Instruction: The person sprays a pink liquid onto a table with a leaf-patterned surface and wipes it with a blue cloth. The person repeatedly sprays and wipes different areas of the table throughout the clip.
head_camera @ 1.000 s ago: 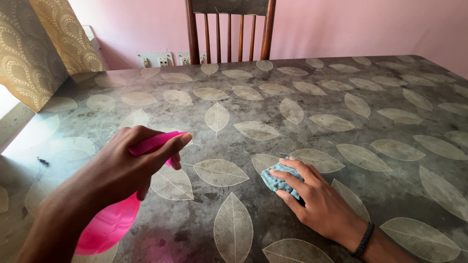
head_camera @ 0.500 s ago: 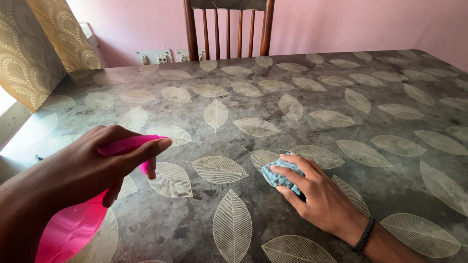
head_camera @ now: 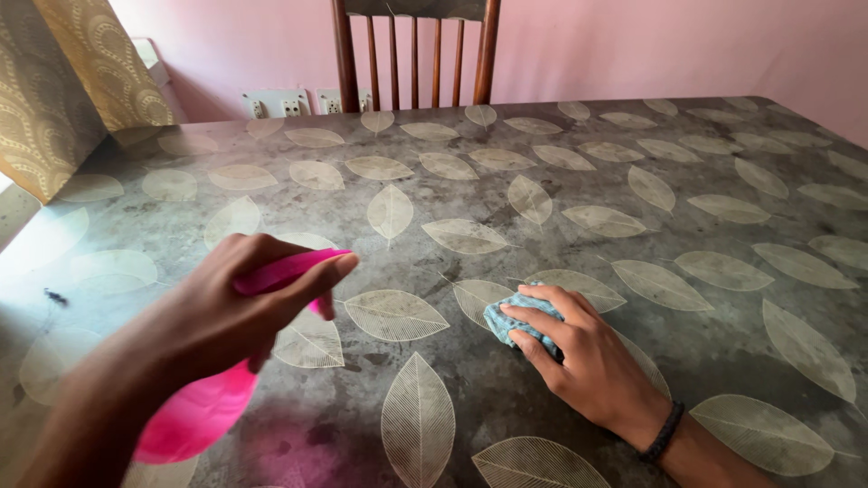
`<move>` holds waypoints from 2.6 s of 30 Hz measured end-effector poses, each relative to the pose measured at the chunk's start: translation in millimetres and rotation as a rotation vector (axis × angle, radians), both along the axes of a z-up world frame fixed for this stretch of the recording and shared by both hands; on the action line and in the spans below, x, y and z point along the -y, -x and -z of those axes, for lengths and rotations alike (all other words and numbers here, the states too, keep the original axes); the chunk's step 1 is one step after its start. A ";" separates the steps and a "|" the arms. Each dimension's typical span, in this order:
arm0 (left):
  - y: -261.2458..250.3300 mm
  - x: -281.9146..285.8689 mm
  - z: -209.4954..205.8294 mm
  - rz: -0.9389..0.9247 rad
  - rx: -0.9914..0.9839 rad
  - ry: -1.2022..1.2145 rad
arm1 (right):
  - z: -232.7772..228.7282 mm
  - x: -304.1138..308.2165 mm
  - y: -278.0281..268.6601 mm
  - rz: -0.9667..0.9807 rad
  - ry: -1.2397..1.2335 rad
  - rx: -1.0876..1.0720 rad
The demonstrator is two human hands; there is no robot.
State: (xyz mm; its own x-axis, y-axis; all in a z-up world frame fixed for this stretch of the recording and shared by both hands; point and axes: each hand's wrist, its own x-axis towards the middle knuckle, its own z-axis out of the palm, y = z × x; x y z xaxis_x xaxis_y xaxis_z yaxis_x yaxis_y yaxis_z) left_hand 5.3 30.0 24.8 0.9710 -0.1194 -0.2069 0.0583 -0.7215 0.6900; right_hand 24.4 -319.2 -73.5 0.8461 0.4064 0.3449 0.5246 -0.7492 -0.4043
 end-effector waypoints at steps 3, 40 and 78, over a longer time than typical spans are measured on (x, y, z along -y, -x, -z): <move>7.2 -13.5 -4.6 0.019 -0.029 -0.092 | -0.2 0.5 0.4 -0.012 -0.010 -0.004; 53.0 -65.2 -70.8 -0.436 0.206 -0.261 | 12.0 -2.2 -15.3 0.169 0.244 -0.145; 34.1 -19.2 98.0 -0.386 0.917 0.187 | 17.1 -58.6 -89.5 -0.185 0.098 0.053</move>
State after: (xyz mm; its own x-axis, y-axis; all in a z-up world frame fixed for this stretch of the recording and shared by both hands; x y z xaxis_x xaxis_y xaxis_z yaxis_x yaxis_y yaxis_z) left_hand -28.9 49.2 -73.2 0.7250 0.2823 0.6282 -0.3446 -0.6410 0.6858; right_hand 113.9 -260.7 -90.6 0.7354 0.5872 0.3382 0.6758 -0.6725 -0.3019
